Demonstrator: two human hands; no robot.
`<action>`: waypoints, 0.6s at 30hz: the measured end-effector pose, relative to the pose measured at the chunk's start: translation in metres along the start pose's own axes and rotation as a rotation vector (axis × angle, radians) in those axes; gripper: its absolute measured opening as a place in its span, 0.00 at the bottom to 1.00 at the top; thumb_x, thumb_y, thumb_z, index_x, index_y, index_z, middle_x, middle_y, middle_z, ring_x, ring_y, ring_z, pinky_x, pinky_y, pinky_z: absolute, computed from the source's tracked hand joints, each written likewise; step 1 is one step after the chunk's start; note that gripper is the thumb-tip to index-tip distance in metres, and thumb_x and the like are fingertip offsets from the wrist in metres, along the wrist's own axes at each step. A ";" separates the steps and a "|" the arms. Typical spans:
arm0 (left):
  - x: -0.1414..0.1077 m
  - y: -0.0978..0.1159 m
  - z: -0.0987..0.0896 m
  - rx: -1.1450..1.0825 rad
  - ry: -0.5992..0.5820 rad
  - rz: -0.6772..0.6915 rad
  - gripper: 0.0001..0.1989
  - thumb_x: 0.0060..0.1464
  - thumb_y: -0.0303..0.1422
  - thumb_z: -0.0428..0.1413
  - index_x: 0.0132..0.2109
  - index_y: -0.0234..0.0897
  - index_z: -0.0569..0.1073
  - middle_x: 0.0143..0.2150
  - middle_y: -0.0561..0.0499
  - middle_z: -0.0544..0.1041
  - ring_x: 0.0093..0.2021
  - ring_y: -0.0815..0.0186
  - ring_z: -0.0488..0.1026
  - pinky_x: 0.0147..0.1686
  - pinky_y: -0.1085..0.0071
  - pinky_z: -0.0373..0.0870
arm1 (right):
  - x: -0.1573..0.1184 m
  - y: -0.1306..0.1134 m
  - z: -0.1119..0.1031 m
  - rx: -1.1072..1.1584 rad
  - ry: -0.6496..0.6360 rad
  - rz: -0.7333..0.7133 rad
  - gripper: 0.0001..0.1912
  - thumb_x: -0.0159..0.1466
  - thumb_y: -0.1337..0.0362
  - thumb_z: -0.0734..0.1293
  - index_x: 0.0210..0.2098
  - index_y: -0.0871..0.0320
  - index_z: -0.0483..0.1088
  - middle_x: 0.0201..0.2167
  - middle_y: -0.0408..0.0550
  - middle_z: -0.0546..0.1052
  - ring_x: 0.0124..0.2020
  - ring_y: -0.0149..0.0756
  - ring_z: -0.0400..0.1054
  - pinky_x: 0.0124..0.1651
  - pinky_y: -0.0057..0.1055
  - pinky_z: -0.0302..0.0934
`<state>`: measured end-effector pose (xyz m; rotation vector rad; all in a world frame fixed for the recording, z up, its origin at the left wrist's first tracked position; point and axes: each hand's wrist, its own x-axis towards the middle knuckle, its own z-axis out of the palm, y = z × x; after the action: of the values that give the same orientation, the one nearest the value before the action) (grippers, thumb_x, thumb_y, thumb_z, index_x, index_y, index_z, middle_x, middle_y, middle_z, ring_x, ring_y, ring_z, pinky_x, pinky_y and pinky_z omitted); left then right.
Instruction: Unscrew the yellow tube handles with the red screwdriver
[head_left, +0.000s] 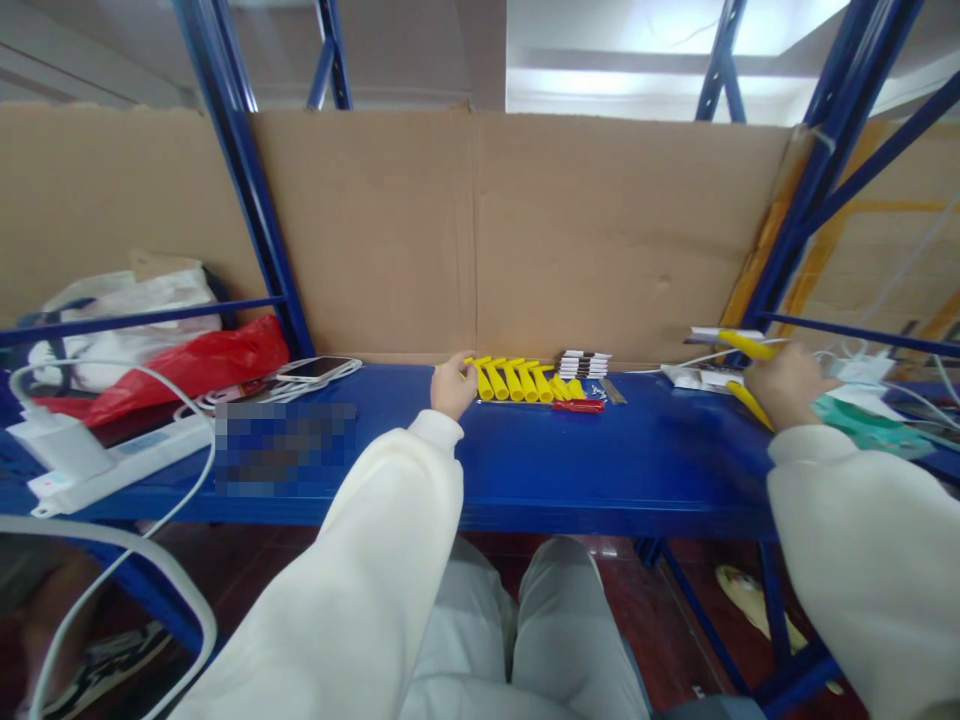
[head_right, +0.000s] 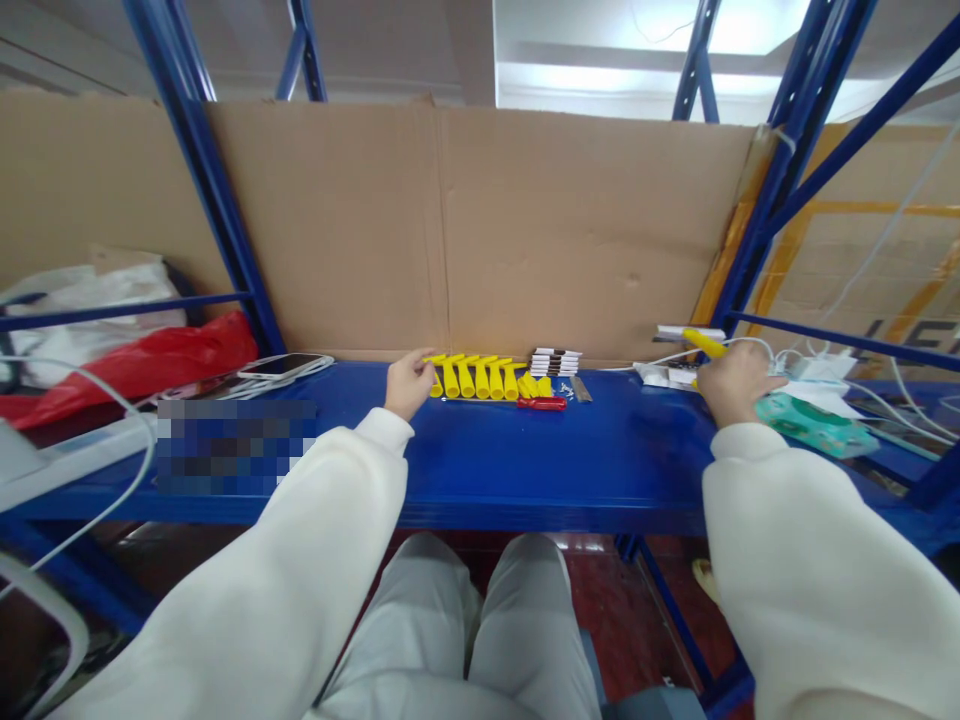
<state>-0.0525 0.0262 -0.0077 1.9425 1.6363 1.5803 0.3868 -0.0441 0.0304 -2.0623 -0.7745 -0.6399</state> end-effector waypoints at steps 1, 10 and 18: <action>0.001 -0.001 0.001 -0.019 0.006 -0.010 0.18 0.59 0.26 0.52 0.53 0.35 0.80 0.44 0.43 0.85 0.47 0.59 0.82 0.51 0.67 0.75 | -0.004 -0.013 -0.004 0.055 -0.054 0.051 0.24 0.61 0.71 0.63 0.56 0.70 0.70 0.52 0.78 0.74 0.59 0.63 0.66 0.59 0.61 0.48; 0.012 -0.013 0.012 -0.321 0.035 -0.120 0.25 0.62 0.32 0.57 0.65 0.34 0.69 0.60 0.37 0.78 0.56 0.59 0.79 0.57 0.66 0.73 | -0.069 -0.146 -0.015 0.611 -0.074 -0.217 0.25 0.67 0.64 0.58 0.63 0.63 0.60 0.58 0.66 0.70 0.59 0.53 0.66 0.58 0.52 0.60; 0.007 -0.007 0.021 -0.503 -0.172 -0.156 0.37 0.63 0.33 0.57 0.75 0.39 0.55 0.74 0.39 0.60 0.72 0.57 0.62 0.67 0.64 0.62 | -0.152 -0.168 0.047 0.719 -0.322 -0.573 0.25 0.66 0.64 0.60 0.62 0.60 0.65 0.58 0.64 0.74 0.60 0.53 0.68 0.60 0.50 0.63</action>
<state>-0.0419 0.0447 -0.0177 1.5958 1.1497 1.5282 0.1716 0.0291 -0.0093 -1.2822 -1.5500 -0.2497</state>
